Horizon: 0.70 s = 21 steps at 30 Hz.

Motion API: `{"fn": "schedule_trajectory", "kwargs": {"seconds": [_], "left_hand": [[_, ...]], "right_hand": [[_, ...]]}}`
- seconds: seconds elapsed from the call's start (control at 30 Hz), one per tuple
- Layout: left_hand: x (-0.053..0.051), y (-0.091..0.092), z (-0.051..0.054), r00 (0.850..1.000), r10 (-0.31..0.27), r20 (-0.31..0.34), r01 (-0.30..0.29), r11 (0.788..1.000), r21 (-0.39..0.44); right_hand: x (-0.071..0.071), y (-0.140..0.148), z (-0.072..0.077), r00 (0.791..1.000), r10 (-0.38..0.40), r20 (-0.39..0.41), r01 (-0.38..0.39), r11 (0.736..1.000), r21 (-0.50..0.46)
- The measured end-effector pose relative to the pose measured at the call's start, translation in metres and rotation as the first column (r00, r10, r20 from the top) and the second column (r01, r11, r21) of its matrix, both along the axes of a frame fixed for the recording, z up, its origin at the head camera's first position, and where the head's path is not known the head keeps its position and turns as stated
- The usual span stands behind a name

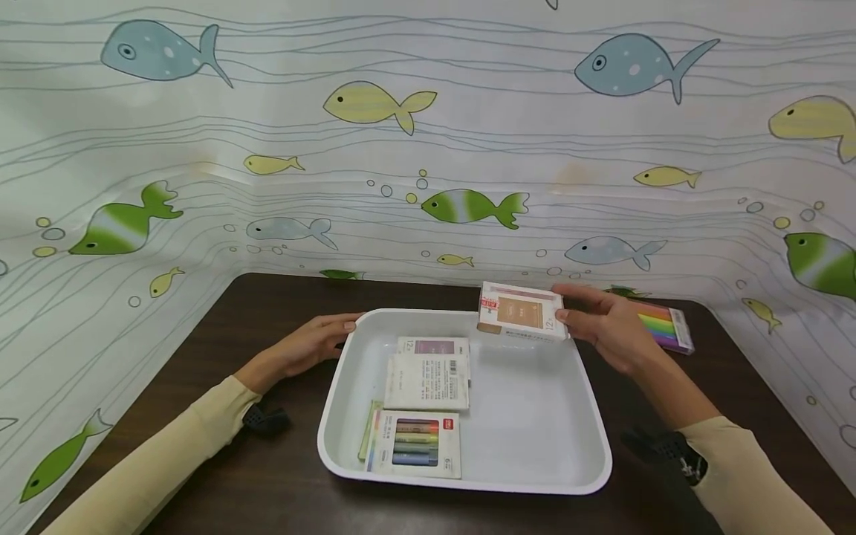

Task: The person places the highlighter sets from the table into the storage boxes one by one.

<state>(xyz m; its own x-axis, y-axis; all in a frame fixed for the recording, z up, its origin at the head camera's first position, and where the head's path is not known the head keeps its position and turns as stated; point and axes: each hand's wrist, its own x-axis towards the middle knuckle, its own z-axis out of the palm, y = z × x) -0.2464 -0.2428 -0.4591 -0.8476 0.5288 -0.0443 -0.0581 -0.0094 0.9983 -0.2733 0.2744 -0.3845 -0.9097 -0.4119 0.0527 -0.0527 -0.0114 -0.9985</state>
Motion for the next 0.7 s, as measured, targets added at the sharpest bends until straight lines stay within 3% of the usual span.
{"fn": "schedule_trajectory", "kwargs": {"seconds": [0.3, 0.7], "left_hand": [[-0.001, 0.001, -0.001, 1.000, -0.010, 0.002, 0.010, 1.000, 0.002], [-0.001, 0.000, -0.003, 1.000, 0.000, -0.004, 0.000, 1.000, -0.003]], "right_hand": [[0.030, -0.002, 0.002, 0.999, 0.014, -0.041, -0.005, 0.973, 0.233], [0.071, -0.001, 0.004, 0.991, 0.113, -0.078, -0.081, 0.941, 0.329]]}}
